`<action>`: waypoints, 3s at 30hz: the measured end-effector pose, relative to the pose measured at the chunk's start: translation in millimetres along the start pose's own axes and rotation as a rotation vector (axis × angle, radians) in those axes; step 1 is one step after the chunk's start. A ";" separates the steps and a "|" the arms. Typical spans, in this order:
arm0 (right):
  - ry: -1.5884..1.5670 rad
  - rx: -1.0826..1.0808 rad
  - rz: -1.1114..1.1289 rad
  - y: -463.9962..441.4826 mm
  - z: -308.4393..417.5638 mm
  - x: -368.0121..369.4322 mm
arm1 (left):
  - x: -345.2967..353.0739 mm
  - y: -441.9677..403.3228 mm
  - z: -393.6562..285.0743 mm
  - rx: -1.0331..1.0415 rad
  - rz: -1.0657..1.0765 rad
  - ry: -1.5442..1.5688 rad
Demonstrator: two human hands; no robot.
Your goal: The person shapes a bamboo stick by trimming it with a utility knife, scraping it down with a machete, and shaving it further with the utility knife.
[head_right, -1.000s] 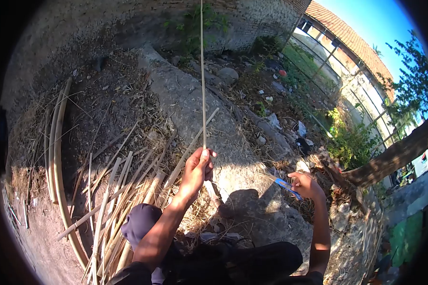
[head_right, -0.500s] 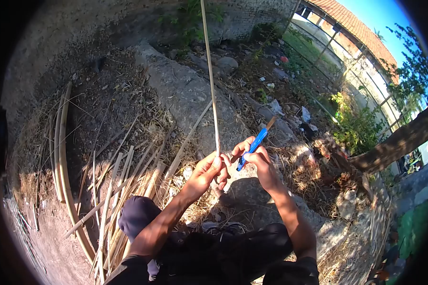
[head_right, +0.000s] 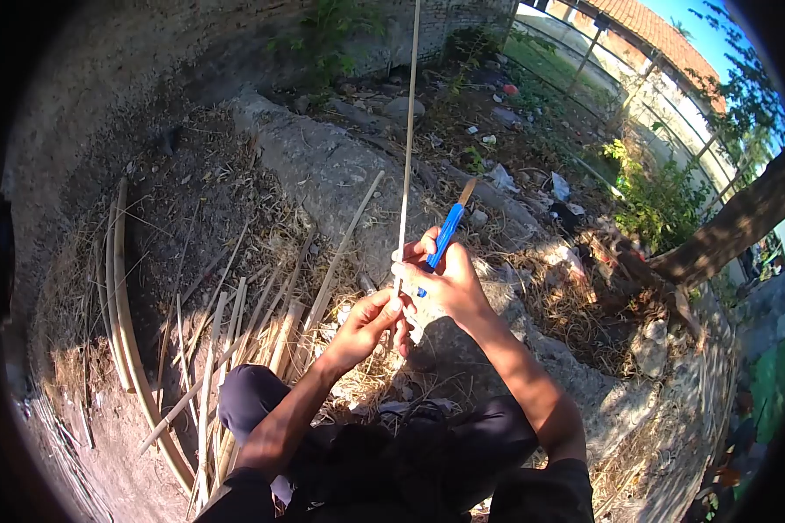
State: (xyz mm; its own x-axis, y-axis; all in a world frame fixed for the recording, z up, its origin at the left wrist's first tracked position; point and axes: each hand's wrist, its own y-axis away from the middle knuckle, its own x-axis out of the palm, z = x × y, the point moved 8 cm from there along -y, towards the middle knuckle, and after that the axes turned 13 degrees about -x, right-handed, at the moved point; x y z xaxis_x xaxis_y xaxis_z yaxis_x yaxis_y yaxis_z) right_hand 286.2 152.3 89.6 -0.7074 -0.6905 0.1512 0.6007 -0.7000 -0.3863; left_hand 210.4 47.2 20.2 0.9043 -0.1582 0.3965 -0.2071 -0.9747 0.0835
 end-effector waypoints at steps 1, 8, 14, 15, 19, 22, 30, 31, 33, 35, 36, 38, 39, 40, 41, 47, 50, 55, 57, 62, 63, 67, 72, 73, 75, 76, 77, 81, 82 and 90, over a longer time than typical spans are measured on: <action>-0.049 0.011 0.010 1.0 -4.6 0.8 | 0.4 0.8 -1.3 -0.001 0.002 -0.002; 0.246 -0.169 0.065 -3.3 5.6 -12.7 | -43.5 8.9 -29.3 0.109 -0.461 -0.320; 0.295 -0.131 0.012 -1.1 -8.9 -36.1 | -91.2 35.2 -61.1 0.288 -0.672 -0.181; 0.326 -0.155 0.010 -2.3 -9.5 -38.5 | -91.8 40.6 -64.5 0.315 -0.699 -0.219; 0.418 -0.146 -0.036 -4.6 -17.2 -53.2 | -82.7 46.2 -82.8 0.431 -0.775 -0.476; 0.389 -0.143 -0.070 -6.2 -18.5 -60.1 | -61.2 49.8 -95.9 0.456 -0.819 -0.753; 0.364 0.018 -0.013 -2.3 -50.9 -70.9 | -36.5 60.2 -108.3 0.541 -0.941 -1.341; 0.445 -0.042 0.037 -4.0 -47.4 -68.3 | -33.8 59.0 -111.8 0.571 -0.958 -1.366; 0.523 -0.084 0.078 -4.5 -41.5 -66.2 | -30.0 56.8 -110.6 0.602 -0.973 -1.387; 0.529 -0.087 0.087 -5.7 -36.4 -63.4 | -36.7 51.8 -97.3 0.525 -1.018 -1.433; 0.514 -0.078 0.080 -6.3 -31.7 -61.2 | -38.5 51.7 -93.5 0.526 -1.016 -1.433; 0.653 -0.107 0.114 -7.5 -13.8 -51.0 | -60.3 41.6 -74.0 0.213 -0.921 -1.320; 0.808 -0.145 0.156 -8.6 -1.5 -42.2 | -61.1 42.9 -74.2 0.266 -0.877 -1.264; 0.809 -0.142 0.152 -10.0 8.1 -34.6 | -59.6 42.6 -74.4 0.265 -0.872 -1.264; 1.076 -0.386 0.079 -10.7 37.9 -24.2 | -60.0 43.6 -74.9 0.229 -0.892 -1.237; 1.061 -0.325 -0.202 -8.7 59.9 -48.1 | -40.6 53.9 -111.3 0.250 -0.927 -1.180; 0.756 -0.416 -0.213 -12.3 52.7 -49.3 | -20.6 55.9 -141.8 0.302 -0.904 -1.185; 0.314 -0.381 -0.175 -16.0 36.3 -40.0 | -11.3 42.3 -125.0 -0.119 -0.498 -0.639; 0.274 -0.336 -0.155 -13.1 31.7 -35.5 | -4.7 37.9 -94.9 -0.196 -0.410 -0.440; 0.073 -0.151 -0.197 -9.5 -6.8 -48.0 | 5.6 15.0 -37.2 -0.244 -0.233 -0.148; 0.079 -0.151 -0.211 -5.0 -12.0 -53.5 | 4.2 9.3 -28.1 -0.216 -0.233 -0.117; 0.075 -0.086 -0.167 7.6 -32.1 -69.4 | -3.3 3.9 14.1 -0.110 -0.281 -0.142; 0.079 -0.088 -0.236 7.9 -30.1 -79.9 | 2.1 2.5 29.3 -0.243 -0.140 -0.112; 0.121 -0.092 -0.251 6.2 -24.7 -81.4 | -0.9 1.4 30.4 -0.238 -0.137 -0.106; 0.302 -0.112 -0.218 4.6 -13.3 -76.7 | -13.4 3.6 23.1 -0.173 -0.226 -0.159; 0.475 -0.136 -0.185 2.3 -7.2 -72.8 | -19.0 6.1 20.2 -0.208 -0.272 -0.105; 0.536 -0.129 -0.125 -1.3 -5.8 -68.3 | -25.1 8.7 16.0 -0.187 -0.259 -0.078; 0.457 0.084 0.053 -2.5 -29.4 -41.5 | -48.7 25.1 4.2 -0.179 -0.268 -0.010; 0.652 0.016 0.100 -2.8 -25.2 -35.1 | -53.3 28.3 2.3 -0.165 -0.272 -0.006; 0.973 -0.292 0.260 -8.6 -29.5 21.5 | -88.0 45.9 4.4 -0.242 -0.387 0.035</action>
State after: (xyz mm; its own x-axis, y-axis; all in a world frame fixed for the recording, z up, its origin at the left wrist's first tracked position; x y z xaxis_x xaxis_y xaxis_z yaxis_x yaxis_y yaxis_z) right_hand 254.9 148.8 69.4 -0.6417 -0.2774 -0.7150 0.7553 -0.3902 -0.5265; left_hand 123.0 15.7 -14.9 0.9200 0.2195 0.3246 0.0580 -0.8955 0.4413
